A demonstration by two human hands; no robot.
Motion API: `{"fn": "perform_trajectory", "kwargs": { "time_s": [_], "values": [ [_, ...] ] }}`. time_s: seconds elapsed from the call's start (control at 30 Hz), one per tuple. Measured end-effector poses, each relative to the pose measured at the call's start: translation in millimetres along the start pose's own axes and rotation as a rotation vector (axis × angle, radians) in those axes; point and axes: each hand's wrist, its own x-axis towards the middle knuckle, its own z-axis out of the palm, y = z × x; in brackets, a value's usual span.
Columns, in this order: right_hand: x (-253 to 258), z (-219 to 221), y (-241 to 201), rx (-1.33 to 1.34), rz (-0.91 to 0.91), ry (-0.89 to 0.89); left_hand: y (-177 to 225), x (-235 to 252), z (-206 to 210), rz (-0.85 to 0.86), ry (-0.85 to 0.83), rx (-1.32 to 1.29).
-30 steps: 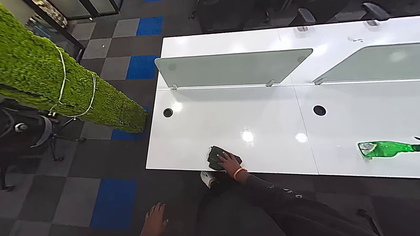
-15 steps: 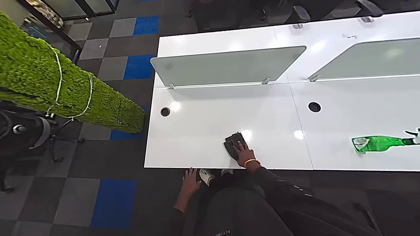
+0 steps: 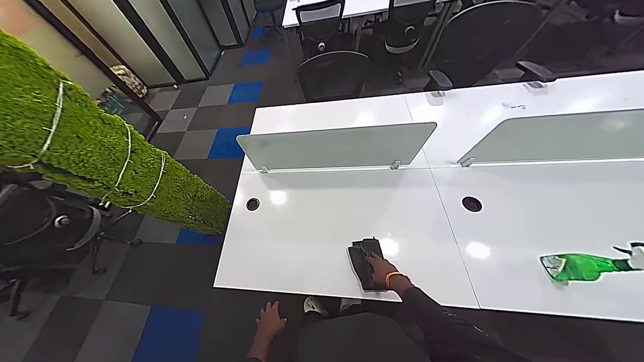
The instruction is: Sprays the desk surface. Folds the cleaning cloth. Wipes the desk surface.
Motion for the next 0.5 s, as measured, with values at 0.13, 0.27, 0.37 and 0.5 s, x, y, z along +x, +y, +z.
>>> {"fn": "perform_trajectory", "kwargs": {
  "time_s": [0.13, 0.27, 0.37, 0.5],
  "values": [
    [-5, 2, 8, -0.09, -0.046, 0.015, 2, -4, -5, -0.043, 0.053, -0.016],
    [-8, -2, 20, -0.166, -0.169, 0.061, 18, -4, -10, -0.033, 0.059, -0.016],
    [-4, -12, 26, -0.208, -0.222, 0.039, 31, -1, -17, -0.002, 0.063, 0.009],
    [10, -13, 28, -0.249, -0.221, -0.01, 49, 13, -29, 0.033, 0.061, 0.077]
  ]
}}
